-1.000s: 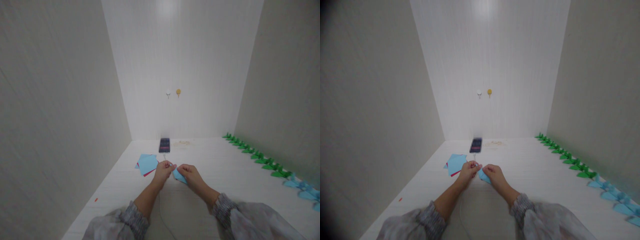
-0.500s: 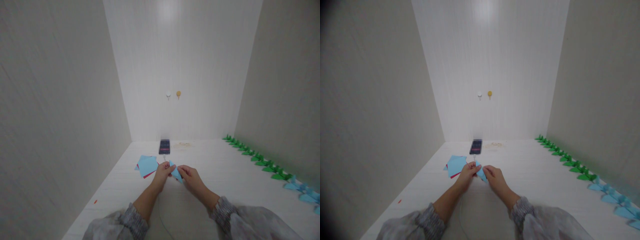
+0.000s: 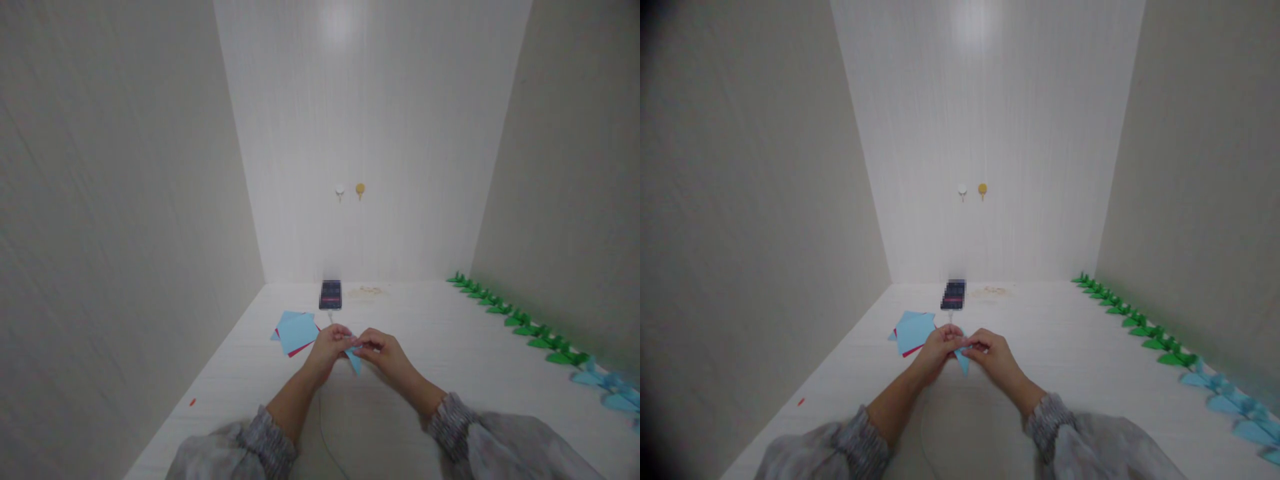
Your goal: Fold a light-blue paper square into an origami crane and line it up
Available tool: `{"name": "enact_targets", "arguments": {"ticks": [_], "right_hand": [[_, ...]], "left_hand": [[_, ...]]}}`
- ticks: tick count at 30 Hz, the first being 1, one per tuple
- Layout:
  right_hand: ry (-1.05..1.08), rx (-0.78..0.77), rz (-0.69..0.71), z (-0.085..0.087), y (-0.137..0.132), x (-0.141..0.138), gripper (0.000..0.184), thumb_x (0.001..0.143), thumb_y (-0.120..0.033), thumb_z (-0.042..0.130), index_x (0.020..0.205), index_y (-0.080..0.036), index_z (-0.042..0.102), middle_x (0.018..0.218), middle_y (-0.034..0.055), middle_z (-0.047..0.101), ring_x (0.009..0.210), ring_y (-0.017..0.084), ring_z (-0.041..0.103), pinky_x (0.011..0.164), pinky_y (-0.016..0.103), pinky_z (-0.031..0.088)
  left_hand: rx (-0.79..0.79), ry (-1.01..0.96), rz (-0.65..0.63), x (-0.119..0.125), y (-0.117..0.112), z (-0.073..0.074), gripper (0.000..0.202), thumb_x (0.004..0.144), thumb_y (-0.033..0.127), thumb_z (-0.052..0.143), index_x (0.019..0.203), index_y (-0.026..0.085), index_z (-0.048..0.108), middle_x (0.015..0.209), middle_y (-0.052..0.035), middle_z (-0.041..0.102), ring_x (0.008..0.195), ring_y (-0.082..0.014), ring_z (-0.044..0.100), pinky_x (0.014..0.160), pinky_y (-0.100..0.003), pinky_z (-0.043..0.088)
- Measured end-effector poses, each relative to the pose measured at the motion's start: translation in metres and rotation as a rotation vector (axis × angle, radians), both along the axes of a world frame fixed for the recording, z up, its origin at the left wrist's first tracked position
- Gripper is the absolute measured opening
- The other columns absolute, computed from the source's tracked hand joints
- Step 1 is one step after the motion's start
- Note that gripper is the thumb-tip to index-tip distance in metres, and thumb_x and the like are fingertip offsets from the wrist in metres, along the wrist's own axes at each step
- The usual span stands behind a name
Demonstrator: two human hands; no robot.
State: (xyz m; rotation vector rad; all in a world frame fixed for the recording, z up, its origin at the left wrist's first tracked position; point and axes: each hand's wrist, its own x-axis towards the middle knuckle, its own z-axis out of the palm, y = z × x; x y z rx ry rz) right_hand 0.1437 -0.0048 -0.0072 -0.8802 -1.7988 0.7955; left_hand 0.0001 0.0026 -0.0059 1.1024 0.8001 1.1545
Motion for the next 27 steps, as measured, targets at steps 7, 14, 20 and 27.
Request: {"name": "enact_targets", "arguments": {"ticks": [7,14,20,27], "right_hand": [[0.183,-0.243,0.020,-0.0009,0.0004,-0.0008,0.017,0.060,-0.032,0.059,0.064,-0.016,0.057,0.055,-0.0023,0.054,0.052,0.010,0.049,0.051,0.021,0.038],[0.153,-0.227,0.009,0.0021,-0.0007,0.0008,0.021,0.065,-0.036,0.052,0.061,-0.015,0.053,0.051,-0.0028,0.048,0.049,0.010,0.045,0.049,0.021,0.037],[0.124,-0.182,-0.050,-0.0007,0.0000,-0.0002,0.022,0.069,-0.036,0.049,0.062,-0.015,0.050,0.053,-0.0024,0.046,0.050,0.009,0.043,0.047,0.020,0.035],[0.138,-0.180,-0.086,-0.0010,0.0003,-0.0011,0.021,0.068,-0.035,0.050,0.062,-0.015,0.049,0.052,-0.0028,0.047,0.049,0.009,0.043,0.045,0.020,0.034]], "left_hand": [[0.008,-0.027,-0.106,-0.0027,-0.0016,0.0031,0.022,0.052,0.016,0.061,0.074,0.009,0.058,0.063,-0.0045,0.061,0.056,-0.0134,0.056,0.061,-0.028,0.042],[-0.040,-0.060,-0.127,-0.0037,-0.0041,0.0066,0.022,0.051,0.012,0.060,0.074,0.009,0.060,0.061,-0.0049,0.061,0.058,-0.0152,0.057,0.065,-0.033,0.044],[-0.020,-0.071,-0.142,-0.0037,-0.0053,0.0078,0.022,0.054,0.014,0.061,0.075,0.008,0.059,0.066,-0.0056,0.061,0.062,-0.0148,0.056,0.069,-0.033,0.043],[-0.014,-0.081,-0.130,-0.0038,-0.0074,0.0091,0.022,0.054,0.020,0.063,0.073,0.009,0.058,0.069,-0.0061,0.060,0.063,-0.0141,0.055,0.066,-0.031,0.044]]}}
